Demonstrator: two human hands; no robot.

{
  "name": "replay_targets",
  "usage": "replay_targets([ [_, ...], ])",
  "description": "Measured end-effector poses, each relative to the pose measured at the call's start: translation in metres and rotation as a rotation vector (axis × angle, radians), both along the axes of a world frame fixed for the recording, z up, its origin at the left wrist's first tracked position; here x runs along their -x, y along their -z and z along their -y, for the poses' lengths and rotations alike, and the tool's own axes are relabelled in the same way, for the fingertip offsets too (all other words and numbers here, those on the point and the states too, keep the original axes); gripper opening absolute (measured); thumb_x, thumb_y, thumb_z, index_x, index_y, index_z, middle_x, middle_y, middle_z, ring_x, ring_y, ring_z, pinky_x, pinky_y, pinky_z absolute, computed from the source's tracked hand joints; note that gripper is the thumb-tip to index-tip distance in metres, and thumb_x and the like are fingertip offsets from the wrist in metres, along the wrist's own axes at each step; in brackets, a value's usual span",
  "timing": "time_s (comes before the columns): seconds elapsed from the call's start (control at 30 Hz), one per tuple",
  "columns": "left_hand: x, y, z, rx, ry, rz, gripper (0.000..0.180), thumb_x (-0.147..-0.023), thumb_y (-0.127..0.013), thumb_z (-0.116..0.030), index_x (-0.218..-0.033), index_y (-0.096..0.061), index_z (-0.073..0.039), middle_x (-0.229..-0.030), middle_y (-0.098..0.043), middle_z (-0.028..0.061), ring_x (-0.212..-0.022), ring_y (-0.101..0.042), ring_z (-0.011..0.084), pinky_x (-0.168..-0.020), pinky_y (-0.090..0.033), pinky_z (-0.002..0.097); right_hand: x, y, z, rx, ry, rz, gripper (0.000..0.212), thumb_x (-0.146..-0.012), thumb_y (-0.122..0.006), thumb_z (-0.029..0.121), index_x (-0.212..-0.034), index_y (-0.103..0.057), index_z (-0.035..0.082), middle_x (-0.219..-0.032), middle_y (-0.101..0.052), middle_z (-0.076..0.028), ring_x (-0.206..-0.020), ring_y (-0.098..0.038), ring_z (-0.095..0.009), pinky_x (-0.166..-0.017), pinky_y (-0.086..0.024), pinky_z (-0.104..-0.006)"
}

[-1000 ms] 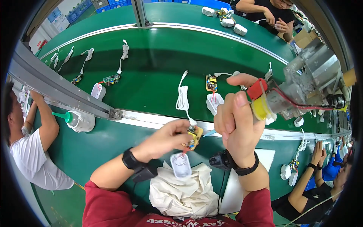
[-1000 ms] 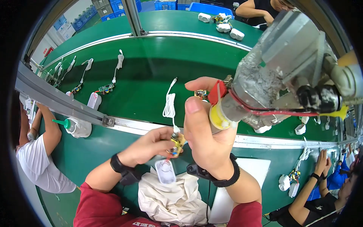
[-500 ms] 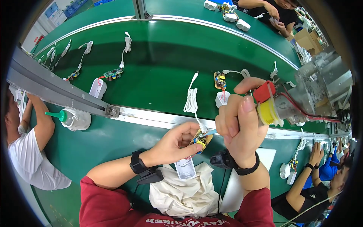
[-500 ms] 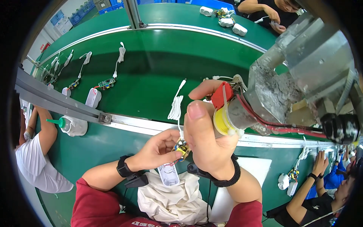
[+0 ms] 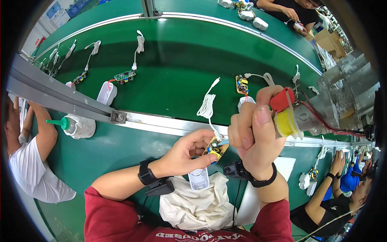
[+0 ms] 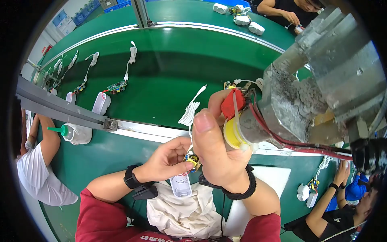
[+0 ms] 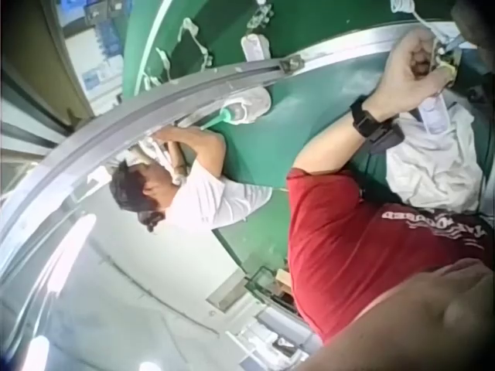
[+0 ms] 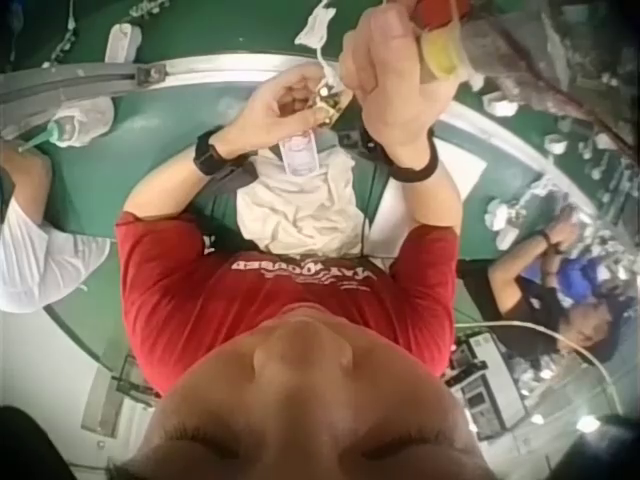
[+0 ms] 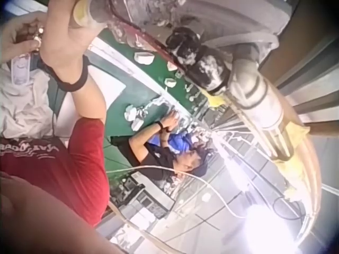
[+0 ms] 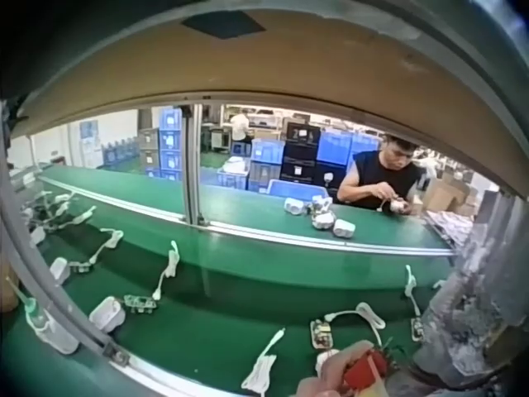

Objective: The person picks up a circuit board and a plastic housing, applies glue to the board using a dispenser, and presses the board into the housing before placing it on the conveyor belt.

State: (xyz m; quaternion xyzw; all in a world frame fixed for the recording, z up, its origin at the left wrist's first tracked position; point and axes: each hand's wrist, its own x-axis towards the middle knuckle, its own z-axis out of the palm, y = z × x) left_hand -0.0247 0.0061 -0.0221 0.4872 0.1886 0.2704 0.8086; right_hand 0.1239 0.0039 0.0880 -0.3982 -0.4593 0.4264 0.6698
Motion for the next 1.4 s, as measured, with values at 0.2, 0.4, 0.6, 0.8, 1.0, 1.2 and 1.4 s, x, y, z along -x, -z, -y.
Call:
replay_targets([
  [0.2, -0.002, -0.001, 0.000, 0.008, 0.000, 0.006, 0.045, -0.088, -0.061, -0.001, -0.129, -0.041, -0.001, -0.112, -0.058, 0.0072, -0.101, -0.057, 0.0108, -0.083, -0.049, 0.0255, -0.005, 0.003, 0.000, -0.007, -0.021, -0.005, 0.025, -0.094, -0.052, 0.027, -0.094, -0.035, 0.009, -0.047, -0.032, 0.001, -0.034, -0.025, -0.007, -0.033, -0.021, -0.0235],
  [0.4, -0.001, -0.001, 0.000, 0.000, -0.006, -0.013, 0.044, -0.088, -0.061, -0.001, -0.128, -0.042, -0.001, -0.110, -0.058, 0.0065, -0.099, -0.058, 0.0105, -0.082, -0.050, 0.0255, -0.005, 0.003, 0.000, -0.011, -0.023, 0.003, 0.023, -0.095, -0.051, 0.027, -0.094, -0.034, 0.010, -0.048, -0.032, 0.001, -0.034, -0.025, -0.007, -0.034, -0.021, -0.0236],
  [0.6, 0.000, -0.002, 0.000, -0.024, -0.005, -0.032, 0.043, -0.088, -0.062, -0.003, -0.126, -0.043, -0.001, -0.106, -0.059, 0.0054, -0.094, -0.058, 0.0094, -0.078, -0.050, 0.0242, -0.004, 0.003, 0.000, -0.010, -0.027, -0.008, 0.021, -0.095, -0.049, 0.025, -0.094, -0.034, 0.010, -0.047, -0.032, 0.001, -0.034, -0.025, -0.007, -0.034, -0.021, -0.0238],
  [0.8, -0.002, -0.001, 0.000, -0.047, -0.011, -0.043, 0.043, -0.088, -0.063, -0.005, -0.126, -0.043, -0.001, -0.104, -0.059, 0.0051, -0.092, -0.059, 0.0092, -0.076, -0.050, 0.0231, -0.008, 0.002, -0.001, -0.036, -0.043, -0.011, 0.021, -0.095, -0.049, 0.024, -0.093, -0.034, 0.010, -0.048, -0.032, 0.001, -0.034, -0.025, -0.007, -0.033, -0.021, -0.0238],
  [1.0, -0.006, -0.006, 0.001, -0.027, 0.002, -0.045, 0.043, -0.088, -0.063, -0.005, -0.126, -0.044, -0.001, -0.104, -0.060, 0.0054, -0.092, -0.059, 0.0091, -0.077, -0.050, 0.0231, -0.014, -0.002, 0.001, -0.028, -0.038, 0.011, 0.021, -0.095, -0.049, 0.024, -0.094, -0.035, 0.010, -0.048, -0.032, 0.001, -0.035, -0.024, -0.007, -0.034, -0.021, -0.0237],
  [1.2, -0.009, -0.009, 0.002, -0.015, -0.001, -0.052, 0.043, -0.088, -0.063, -0.004, -0.126, -0.043, -0.001, -0.106, -0.060, 0.0055, -0.095, -0.058, 0.0086, -0.080, -0.049, 0.0241, -0.017, 0.003, 0.001, -0.026, -0.018, 0.010, 0.021, -0.095, -0.049, 0.025, -0.098, -0.037, 0.009, -0.048, -0.032, 0.002, -0.035, -0.024, -0.006, -0.034, -0.022, -0.0235],
  [1.4, -0.012, -0.011, 0.002, -0.016, 0.006, -0.039, 0.043, -0.088, -0.061, -0.002, -0.127, -0.043, -0.001, -0.108, -0.059, 0.0058, -0.096, -0.057, 0.0085, -0.082, -0.049, 0.0246, -0.022, -0.005, 0.000, -0.039, -0.025, 0.040, 0.027, -0.096, -0.048, 0.026, -0.110, -0.039, 0.004, -0.049, -0.032, 0.002, -0.036, -0.026, -0.006, -0.035, -0.022, -0.0228],
])
